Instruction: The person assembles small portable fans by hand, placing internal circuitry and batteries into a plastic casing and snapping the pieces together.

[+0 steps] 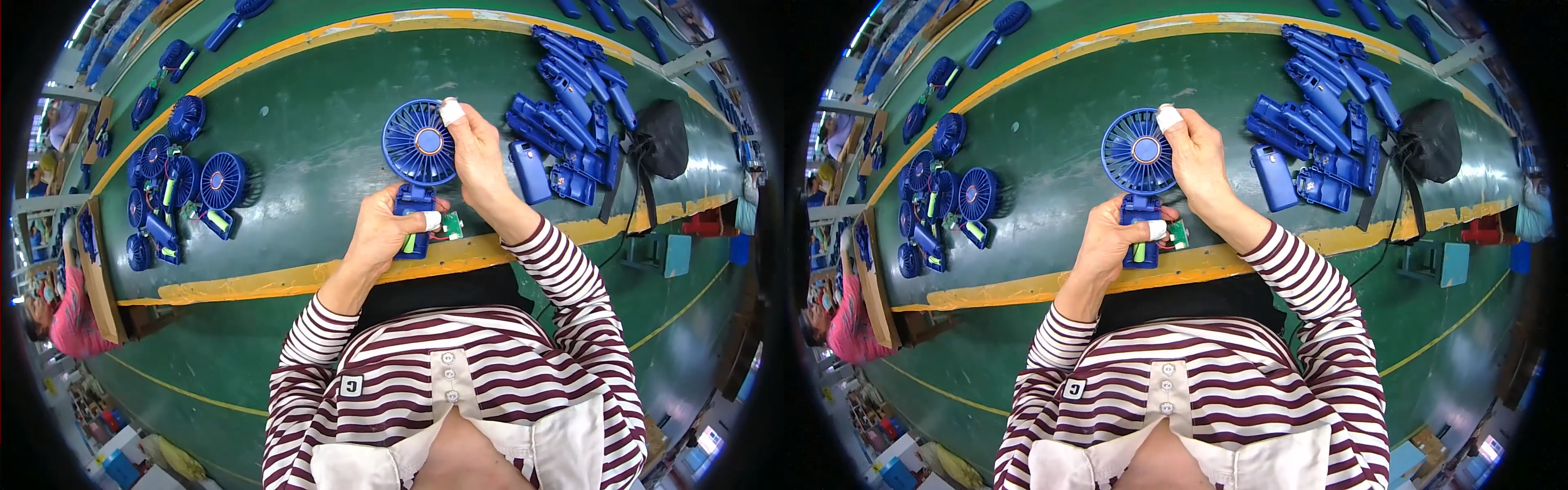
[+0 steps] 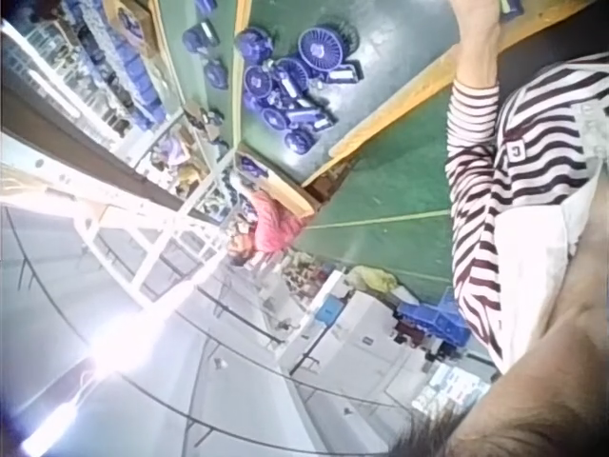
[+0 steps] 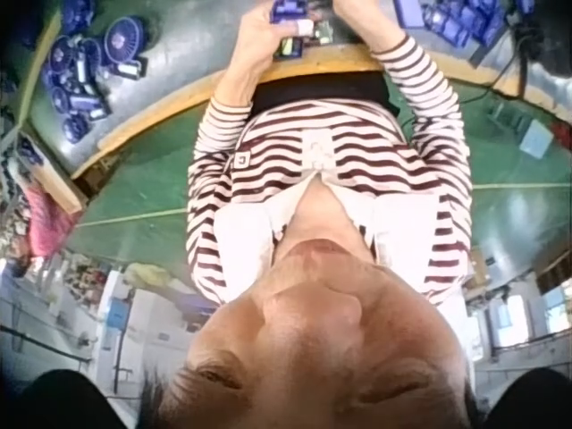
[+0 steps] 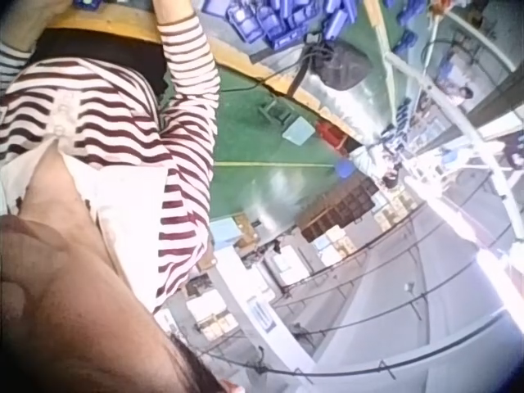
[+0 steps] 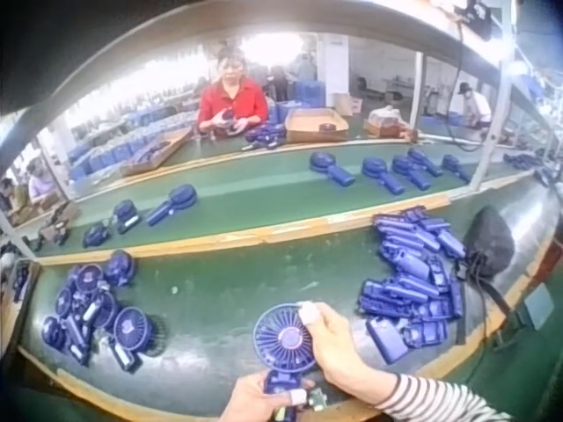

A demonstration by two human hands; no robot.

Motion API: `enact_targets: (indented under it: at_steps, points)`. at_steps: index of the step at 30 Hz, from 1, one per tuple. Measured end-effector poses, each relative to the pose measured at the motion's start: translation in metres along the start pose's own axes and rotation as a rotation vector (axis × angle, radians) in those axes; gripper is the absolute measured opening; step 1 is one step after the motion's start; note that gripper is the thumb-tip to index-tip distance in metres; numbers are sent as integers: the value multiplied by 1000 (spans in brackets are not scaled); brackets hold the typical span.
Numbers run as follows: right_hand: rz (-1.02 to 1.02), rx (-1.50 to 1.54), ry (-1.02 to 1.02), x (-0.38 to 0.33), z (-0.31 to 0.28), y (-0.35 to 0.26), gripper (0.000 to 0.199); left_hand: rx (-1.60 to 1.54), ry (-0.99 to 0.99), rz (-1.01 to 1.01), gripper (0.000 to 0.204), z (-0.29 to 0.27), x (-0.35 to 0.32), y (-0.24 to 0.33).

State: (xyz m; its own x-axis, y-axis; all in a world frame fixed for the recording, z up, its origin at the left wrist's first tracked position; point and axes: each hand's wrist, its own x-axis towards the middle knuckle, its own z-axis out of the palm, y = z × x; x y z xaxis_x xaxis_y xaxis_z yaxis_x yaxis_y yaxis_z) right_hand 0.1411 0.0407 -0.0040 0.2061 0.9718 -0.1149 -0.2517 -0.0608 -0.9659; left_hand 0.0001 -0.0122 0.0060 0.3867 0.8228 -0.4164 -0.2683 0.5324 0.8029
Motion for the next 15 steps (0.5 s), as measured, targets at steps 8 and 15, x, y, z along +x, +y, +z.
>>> enact_targets:
  at_steps: [8, 15]
  points:
    - [-296, -275, 5, 11, -4, 6, 31, 194, 49, 174, 21, -1, 5, -3]
    - [-266, -241, 29, 24, -7, 0, 28, 362, 112, 299, 19, 6, 25, -1]
